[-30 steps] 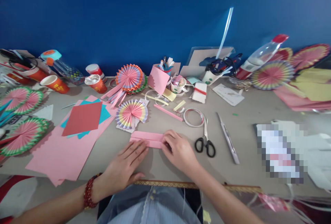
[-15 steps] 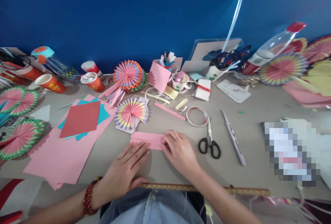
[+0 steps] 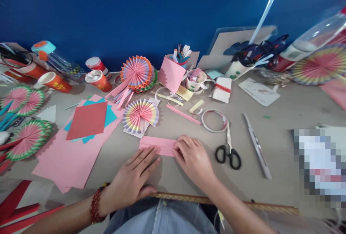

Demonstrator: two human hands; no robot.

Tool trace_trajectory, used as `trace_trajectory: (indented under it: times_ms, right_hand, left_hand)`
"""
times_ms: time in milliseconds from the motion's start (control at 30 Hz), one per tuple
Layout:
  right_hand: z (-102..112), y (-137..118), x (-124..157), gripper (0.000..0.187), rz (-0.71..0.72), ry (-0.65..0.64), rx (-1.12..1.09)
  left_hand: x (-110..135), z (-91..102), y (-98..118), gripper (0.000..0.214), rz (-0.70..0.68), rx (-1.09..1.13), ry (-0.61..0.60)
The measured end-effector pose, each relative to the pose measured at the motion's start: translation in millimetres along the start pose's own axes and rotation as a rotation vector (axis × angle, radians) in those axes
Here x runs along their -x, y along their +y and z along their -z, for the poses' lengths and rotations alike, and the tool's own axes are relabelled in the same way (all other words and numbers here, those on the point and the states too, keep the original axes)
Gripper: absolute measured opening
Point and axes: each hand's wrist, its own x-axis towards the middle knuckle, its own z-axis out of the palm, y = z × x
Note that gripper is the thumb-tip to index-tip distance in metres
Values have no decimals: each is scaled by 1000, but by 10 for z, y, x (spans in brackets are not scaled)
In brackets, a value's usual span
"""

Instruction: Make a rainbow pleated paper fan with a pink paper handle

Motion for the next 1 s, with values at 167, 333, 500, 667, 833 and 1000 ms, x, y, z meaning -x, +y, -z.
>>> trace_trajectory:
  times_ms: [167, 333, 500, 667, 833, 1000]
  right_hand:
    - [-7, 8, 3, 15, -2, -8, -28]
    - [-17, 18, 5, 13, -2, -11, -52]
    - [-15, 19, 8, 12, -13, -19, -78]
    - [-14, 30, 11, 11, -23, -25, -84]
    - [-16, 32, 14, 9, -28, -28, -95]
    - [-14, 17, 12, 8, -30, -25, -105]
  left_hand:
    - [-2, 6, -11, 76, -16, 0, -6]
    - [-1, 4, -16, 79, -18, -1, -5]
    - [-3, 0, -20, 78, -14, -3, -13]
    - [-5, 7, -26, 77, -21, -15, -20]
    - [-6, 15, -26, 69, -48, -51, -14]
    - [-12, 21, -16, 68, -59, -75, -11]
